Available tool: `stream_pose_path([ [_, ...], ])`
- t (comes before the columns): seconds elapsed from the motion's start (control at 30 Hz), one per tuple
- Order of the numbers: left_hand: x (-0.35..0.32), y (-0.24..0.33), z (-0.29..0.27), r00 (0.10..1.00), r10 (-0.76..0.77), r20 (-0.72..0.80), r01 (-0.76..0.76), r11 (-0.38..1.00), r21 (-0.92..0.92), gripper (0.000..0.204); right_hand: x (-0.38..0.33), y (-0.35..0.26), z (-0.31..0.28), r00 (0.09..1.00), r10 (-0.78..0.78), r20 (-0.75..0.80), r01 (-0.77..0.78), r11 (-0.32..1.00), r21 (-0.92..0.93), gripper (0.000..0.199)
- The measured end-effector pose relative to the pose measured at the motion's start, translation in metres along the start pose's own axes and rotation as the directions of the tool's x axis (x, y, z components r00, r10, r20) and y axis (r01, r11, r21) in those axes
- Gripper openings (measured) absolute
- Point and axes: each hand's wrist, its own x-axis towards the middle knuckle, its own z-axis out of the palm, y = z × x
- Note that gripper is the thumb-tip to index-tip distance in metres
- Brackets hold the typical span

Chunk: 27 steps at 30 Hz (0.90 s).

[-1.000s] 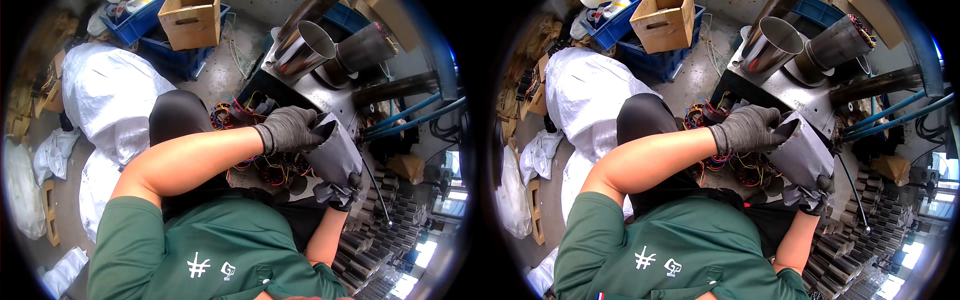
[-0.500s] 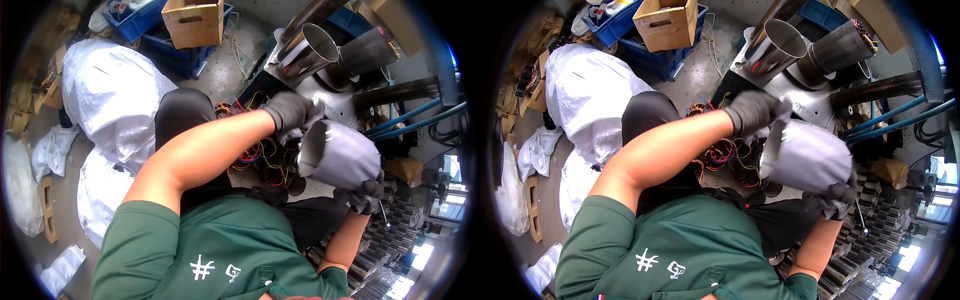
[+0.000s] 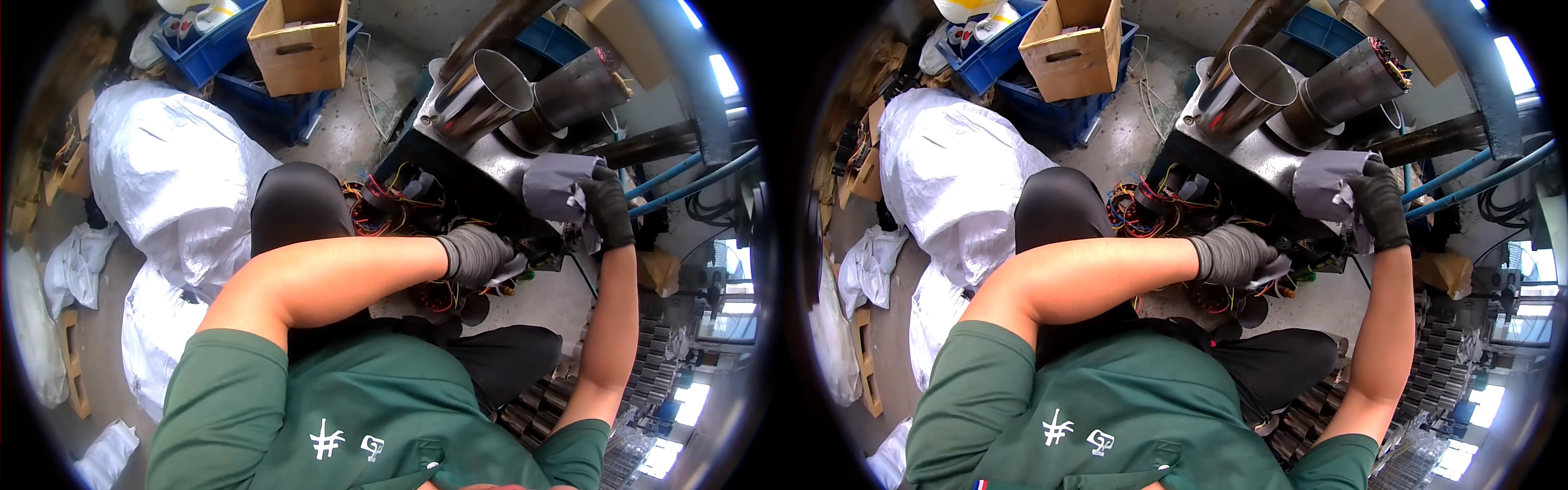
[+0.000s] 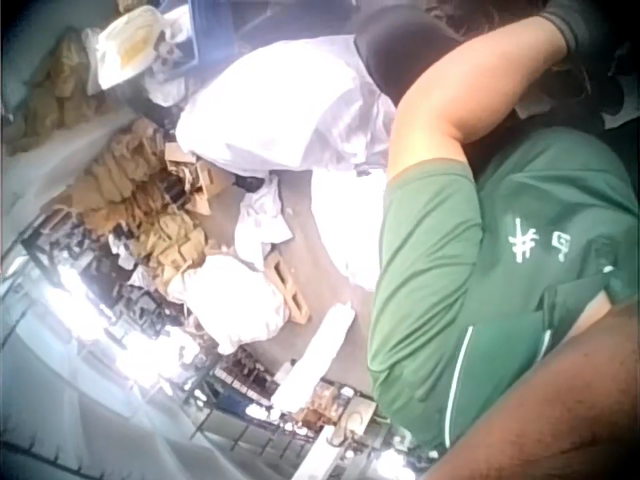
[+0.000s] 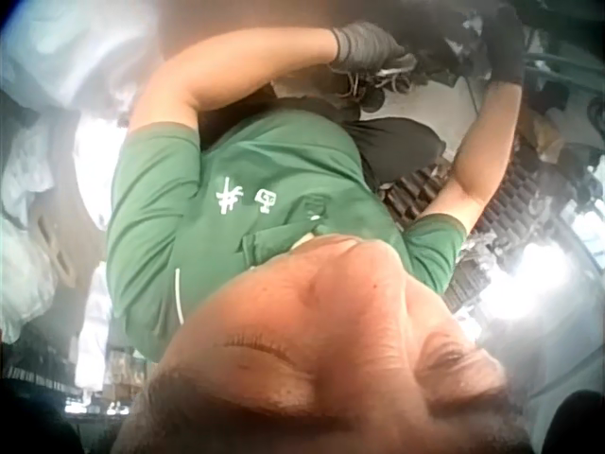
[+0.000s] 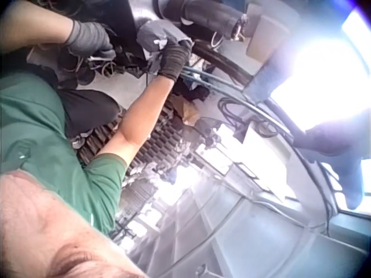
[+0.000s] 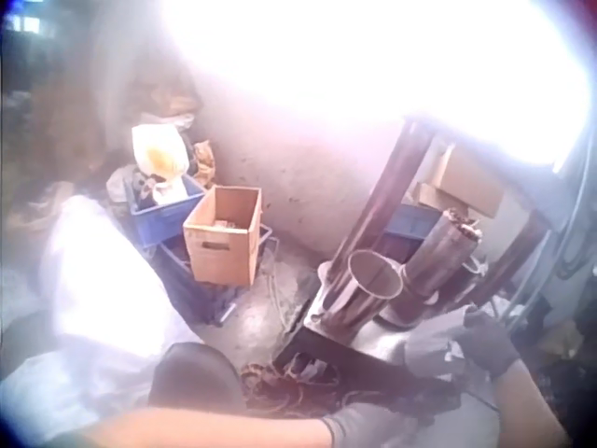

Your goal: The person organizes colored wires on a motor stator using a thin metal tool, places the stator and a metal cylinder into a hydraulic press to assemble them, and then wipes the finished part with a cloth.

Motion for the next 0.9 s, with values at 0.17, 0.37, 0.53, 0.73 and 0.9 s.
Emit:
stream_pose_path([
  [0.17, 0.014, -0.011, -0.022, 0.943, -0.324, -0.081, 0.29, 0.914, -0.283, 0.053, 0.016, -0.005, -0.007, 0.904, 0.425, -0.034, -0.347, 0.781, 0.52, 0.028],
  [0.37, 0.009, -0.037, -0.032, 0.851, -0.439, -0.288, 0.27, 0.837, -0.477, 0.019, -0.033, -0.041, -0.073, 0.627, 0.726, -0.282, -0.02, 0.377, 0.926, 0.075],
  [0.53, 0.031, -0.037, -0.012, 0.69, -0.549, -0.471, 0.158, 0.75, -0.642, 0.015, -0.168, -0.079, 0.029, 0.586, 0.795, -0.154, 0.023, 0.173, 0.985, 0.062],
  [0.73, 0.07, -0.058, 0.11, 0.849, -0.381, -0.365, -0.397, -0.004, -0.918, 0.027, -0.133, -0.189, 0.159, 0.977, 0.207, -0.041, 0.208, -0.978, 0.028, 0.064],
  [0.9, 0.034, -0.021, 0.075, 0.891, -0.139, -0.432, -0.088, 0.882, -0.464, 0.027, -0.121, -0.234, 0.142, 0.836, 0.381, 0.395, 0.328, -0.924, 0.198, 0.066],
])
